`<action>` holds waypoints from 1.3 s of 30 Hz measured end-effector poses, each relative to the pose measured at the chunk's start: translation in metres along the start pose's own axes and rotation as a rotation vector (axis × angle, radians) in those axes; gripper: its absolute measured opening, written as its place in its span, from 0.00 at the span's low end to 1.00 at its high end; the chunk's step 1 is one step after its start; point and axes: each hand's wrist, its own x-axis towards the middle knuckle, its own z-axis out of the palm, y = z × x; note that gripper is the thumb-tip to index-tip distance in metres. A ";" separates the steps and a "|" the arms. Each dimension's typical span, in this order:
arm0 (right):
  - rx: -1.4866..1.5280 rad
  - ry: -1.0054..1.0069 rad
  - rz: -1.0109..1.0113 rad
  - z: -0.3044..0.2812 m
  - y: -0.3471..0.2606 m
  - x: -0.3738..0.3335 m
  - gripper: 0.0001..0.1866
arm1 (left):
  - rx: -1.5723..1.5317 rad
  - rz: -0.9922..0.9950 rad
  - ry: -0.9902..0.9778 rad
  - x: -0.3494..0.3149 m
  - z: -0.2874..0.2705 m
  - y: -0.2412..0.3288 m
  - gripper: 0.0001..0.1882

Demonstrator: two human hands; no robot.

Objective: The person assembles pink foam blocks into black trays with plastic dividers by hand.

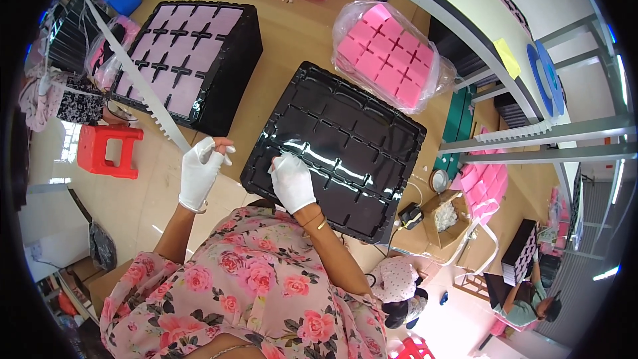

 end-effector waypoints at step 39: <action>-0.075 -0.049 -0.063 0.002 -0.015 -0.013 0.03 | 0.061 -0.029 -0.101 0.009 0.007 -0.034 0.10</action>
